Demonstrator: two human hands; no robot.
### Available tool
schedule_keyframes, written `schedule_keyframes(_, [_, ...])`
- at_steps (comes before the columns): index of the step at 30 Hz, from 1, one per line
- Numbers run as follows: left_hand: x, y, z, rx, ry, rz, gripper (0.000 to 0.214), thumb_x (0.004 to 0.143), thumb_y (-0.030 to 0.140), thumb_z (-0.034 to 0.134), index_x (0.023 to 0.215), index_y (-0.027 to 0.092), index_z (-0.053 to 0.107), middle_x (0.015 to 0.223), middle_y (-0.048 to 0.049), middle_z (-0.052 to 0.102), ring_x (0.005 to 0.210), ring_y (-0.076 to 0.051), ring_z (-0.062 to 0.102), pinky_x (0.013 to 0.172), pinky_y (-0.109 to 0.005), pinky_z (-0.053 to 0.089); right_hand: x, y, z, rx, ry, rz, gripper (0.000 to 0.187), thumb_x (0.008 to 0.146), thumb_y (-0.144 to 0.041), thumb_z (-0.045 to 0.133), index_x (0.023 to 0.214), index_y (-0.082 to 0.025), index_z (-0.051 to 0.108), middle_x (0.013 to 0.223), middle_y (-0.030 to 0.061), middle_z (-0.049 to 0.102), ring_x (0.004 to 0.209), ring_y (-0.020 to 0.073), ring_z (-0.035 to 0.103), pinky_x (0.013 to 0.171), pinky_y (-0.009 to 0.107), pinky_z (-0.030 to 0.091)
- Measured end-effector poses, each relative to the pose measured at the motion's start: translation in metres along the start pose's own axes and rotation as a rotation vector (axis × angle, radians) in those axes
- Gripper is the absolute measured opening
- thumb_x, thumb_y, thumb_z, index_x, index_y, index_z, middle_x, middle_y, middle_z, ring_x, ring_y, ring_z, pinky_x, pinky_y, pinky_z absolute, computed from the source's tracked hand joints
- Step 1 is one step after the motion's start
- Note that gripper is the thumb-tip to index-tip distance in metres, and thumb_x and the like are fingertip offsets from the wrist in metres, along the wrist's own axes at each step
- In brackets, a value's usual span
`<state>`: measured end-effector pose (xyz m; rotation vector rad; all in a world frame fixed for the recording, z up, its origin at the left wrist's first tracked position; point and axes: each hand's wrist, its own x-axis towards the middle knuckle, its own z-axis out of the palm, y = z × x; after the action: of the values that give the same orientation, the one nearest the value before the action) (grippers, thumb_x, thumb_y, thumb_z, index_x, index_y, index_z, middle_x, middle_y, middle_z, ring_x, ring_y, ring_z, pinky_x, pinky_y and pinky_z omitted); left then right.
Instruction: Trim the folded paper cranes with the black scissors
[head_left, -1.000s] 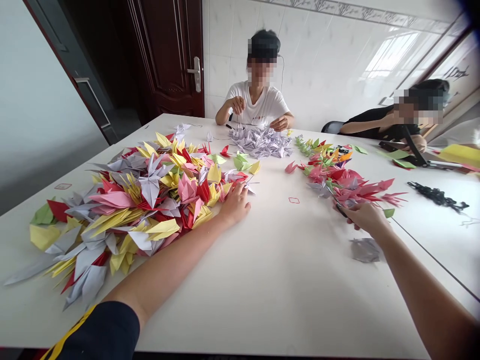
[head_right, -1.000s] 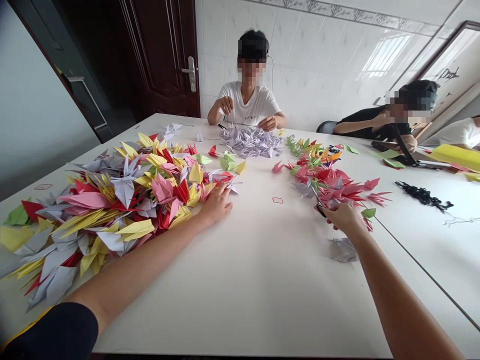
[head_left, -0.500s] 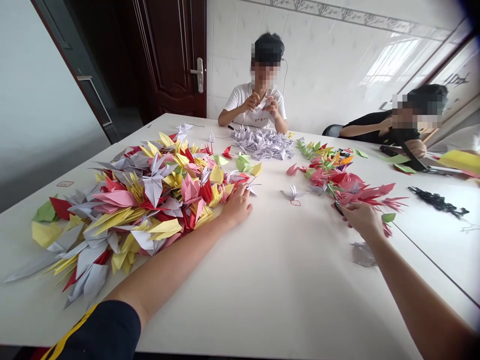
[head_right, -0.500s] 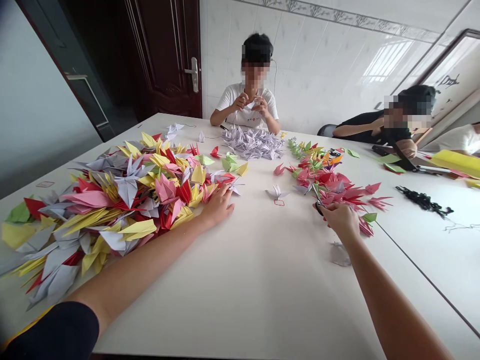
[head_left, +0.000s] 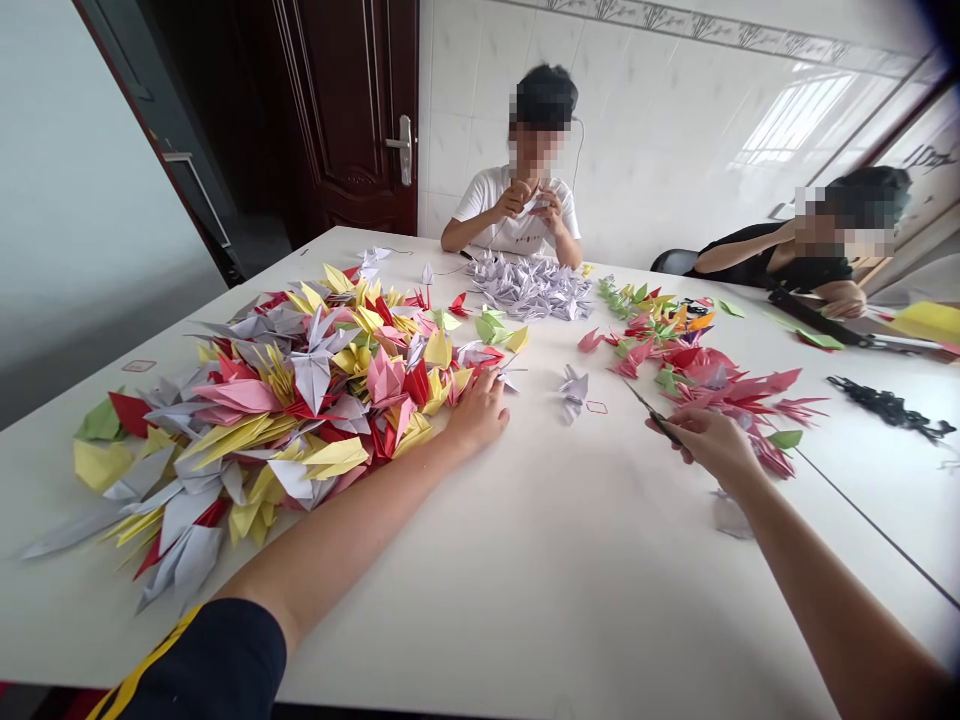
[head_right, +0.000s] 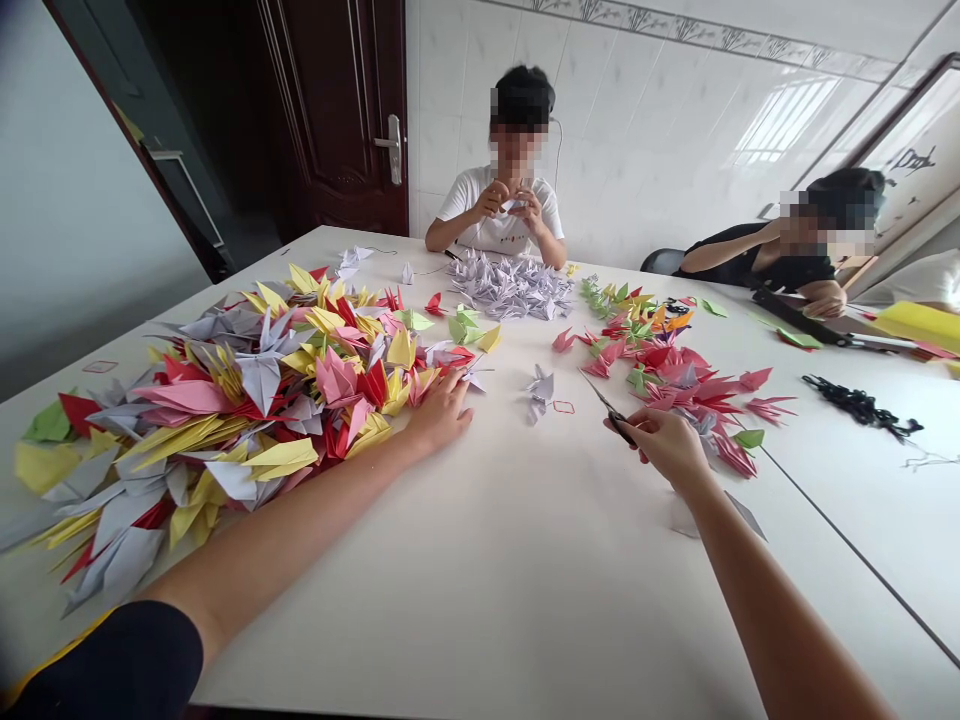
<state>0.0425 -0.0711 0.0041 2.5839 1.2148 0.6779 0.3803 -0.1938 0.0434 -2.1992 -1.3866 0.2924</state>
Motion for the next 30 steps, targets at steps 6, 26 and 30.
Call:
schedule_keyframes(6, [0.001, -0.002, 0.003, 0.015, -0.005, 0.014, 0.052, 0.089, 0.02, 0.049, 0.139, 0.007, 0.046, 0.156, -0.0201, 0.038, 0.149, -0.03, 0.031, 0.124, -0.047, 0.028, -0.018, 0.003, -0.011, -0.144, -0.064, -0.168, 0.05, 0.063, -0.069, 0.071, 0.086, -0.026, 0.062, 0.078, 0.0037, 0.067, 0.074, 0.0261, 0.06, 0.067, 0.036, 0.045])
schedule_keyframes(26, [0.0, -0.001, 0.004, 0.023, -0.02, -0.02, 0.053, 0.09, 0.024, 0.051, 0.14, 0.007, 0.046, 0.159, -0.0197, 0.035, 0.151, -0.031, 0.029, 0.125, -0.047, 0.026, 0.093, -0.066, 0.043, -0.341, 0.223, -0.097, 0.052, 0.079, -0.058, 0.064, 0.113, -0.019, 0.056, 0.123, 0.018, 0.062, 0.106, 0.0354, 0.059, 0.073, 0.04, 0.044])
schedule_keyframes(30, [0.0, -0.001, 0.003, 0.021, -0.018, -0.007, 0.052, 0.09, 0.023, 0.051, 0.139, 0.008, 0.047, 0.158, -0.019, 0.035, 0.15, -0.031, 0.031, 0.125, -0.047, 0.026, 0.077, -0.068, 0.039, -0.283, 0.237, -0.066, 0.05, 0.078, -0.056, 0.065, 0.111, -0.019, 0.057, 0.121, 0.0184, 0.063, 0.105, 0.0351, 0.059, 0.073, 0.04, 0.043])
